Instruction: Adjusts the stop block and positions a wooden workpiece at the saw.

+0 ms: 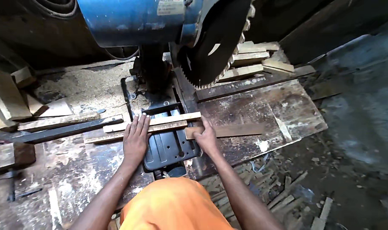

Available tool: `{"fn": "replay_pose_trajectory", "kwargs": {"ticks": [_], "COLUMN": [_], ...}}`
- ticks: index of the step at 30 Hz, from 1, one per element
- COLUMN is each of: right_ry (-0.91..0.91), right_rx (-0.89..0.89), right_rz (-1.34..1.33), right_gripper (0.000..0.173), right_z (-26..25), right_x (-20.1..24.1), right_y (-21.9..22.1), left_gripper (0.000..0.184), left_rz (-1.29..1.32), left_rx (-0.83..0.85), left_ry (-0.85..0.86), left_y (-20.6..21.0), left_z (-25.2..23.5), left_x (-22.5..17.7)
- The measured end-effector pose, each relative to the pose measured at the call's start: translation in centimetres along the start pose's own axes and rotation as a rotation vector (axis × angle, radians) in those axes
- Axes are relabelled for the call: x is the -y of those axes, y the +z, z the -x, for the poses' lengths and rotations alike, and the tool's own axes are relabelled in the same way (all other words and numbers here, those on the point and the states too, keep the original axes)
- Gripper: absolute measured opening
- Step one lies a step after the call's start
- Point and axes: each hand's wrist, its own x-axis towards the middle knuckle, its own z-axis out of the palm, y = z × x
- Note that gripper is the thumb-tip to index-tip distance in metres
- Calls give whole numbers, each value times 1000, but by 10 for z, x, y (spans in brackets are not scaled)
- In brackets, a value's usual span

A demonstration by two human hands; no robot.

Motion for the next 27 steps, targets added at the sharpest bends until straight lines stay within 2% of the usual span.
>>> {"fn": "replay_pose_trajectory", "kwargs": {"ticks": [5, 7, 11, 15, 20, 24, 27], "right_ry": [-54, -97, -90, -72, -86, -81, -81], "right_rx": [57, 92, 15, -18, -45, -38, -23], "right_rz": [-66, -105, -240, -320, -338, -324, -342], "right_gripper": [70, 64, 44, 39, 35, 33, 40], "right_z": [-24, -32, -45, -46, -45, -43, -45], "right_x": [24, 32, 35, 34, 32, 32, 29], "right_y": [13, 21, 36, 36, 37, 35, 36], "left_gripper": [60, 63, 68, 69, 68, 69, 70], "left_rz": [-2, -14, -24, -26, -80, -129, -147], "left_rx": [-19, -12, -5, 8, 22, -57, -57], "left_ry": [-54, -86, -118, -129, -104, -48, -40], "left_y": [0, -1, -3, -5, -4, 13, 15], "left_z": [-17, -25, -30, -32, -33, -25, -26], "left_x": [-1, -1, -3, -5, -8, 3, 4]}}
